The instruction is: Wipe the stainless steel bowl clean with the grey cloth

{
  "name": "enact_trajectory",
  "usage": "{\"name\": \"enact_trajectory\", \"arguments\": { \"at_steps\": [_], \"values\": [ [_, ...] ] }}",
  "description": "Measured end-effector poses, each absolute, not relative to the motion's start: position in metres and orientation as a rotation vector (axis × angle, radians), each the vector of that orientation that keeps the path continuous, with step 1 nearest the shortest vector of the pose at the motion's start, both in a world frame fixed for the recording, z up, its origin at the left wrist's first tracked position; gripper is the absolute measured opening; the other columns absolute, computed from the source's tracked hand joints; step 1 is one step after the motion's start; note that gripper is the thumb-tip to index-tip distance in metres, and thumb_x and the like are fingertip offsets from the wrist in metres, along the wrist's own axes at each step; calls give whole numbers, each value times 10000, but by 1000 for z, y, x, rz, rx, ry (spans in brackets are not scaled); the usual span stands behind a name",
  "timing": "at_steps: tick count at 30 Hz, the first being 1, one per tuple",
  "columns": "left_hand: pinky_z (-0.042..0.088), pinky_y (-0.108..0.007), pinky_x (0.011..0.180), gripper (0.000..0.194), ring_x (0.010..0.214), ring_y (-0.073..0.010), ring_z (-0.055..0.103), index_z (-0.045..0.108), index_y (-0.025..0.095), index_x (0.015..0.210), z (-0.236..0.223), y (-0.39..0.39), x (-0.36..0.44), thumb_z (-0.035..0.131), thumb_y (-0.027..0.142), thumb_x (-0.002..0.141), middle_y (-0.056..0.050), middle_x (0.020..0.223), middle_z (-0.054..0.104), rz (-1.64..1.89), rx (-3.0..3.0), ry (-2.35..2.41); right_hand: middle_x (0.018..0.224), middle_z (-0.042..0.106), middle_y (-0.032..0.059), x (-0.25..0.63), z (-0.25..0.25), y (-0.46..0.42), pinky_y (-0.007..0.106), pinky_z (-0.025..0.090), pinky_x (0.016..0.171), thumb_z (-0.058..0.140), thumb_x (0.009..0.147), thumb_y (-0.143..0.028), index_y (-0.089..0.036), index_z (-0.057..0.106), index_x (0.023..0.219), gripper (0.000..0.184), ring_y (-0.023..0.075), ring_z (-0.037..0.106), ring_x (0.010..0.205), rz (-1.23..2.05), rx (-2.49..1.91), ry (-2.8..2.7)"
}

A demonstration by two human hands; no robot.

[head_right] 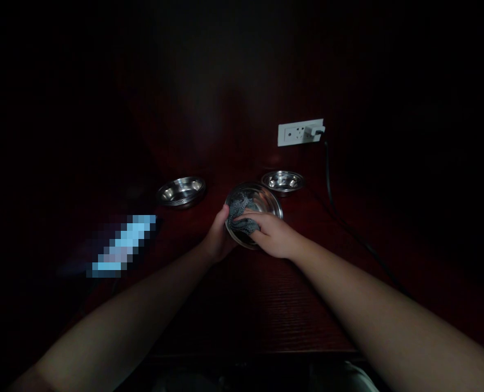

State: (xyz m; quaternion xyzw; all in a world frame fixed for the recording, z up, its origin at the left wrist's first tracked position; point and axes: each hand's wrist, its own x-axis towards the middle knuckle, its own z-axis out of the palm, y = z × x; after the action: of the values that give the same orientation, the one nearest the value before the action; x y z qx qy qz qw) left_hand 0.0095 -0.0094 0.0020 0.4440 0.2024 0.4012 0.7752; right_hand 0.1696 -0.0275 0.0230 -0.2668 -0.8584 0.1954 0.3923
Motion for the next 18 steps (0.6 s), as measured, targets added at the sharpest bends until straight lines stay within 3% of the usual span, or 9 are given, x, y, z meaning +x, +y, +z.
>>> {"name": "enact_trajectory", "arguments": {
  "at_steps": [12,18],
  "values": [
    [427,-473,988,593,1171,-335,581,666,156,1093,0,-7,11,504,650,809,-124,1125,707,878,935,433,915,668,61,171,27,-30,355,515,837,445,946,-232,-173,663,920,227,184,627,868,617,-687,-2215],
    [440,-491,966,615,1134,-345,600,670,154,1070,-2,-5,10,481,678,809,-137,1082,716,845,938,445,797,662,33,172,29,-30,306,503,691,478,938,-260,-156,630,826,217,157,596,720,683,-761,-2205]
  ]
}}
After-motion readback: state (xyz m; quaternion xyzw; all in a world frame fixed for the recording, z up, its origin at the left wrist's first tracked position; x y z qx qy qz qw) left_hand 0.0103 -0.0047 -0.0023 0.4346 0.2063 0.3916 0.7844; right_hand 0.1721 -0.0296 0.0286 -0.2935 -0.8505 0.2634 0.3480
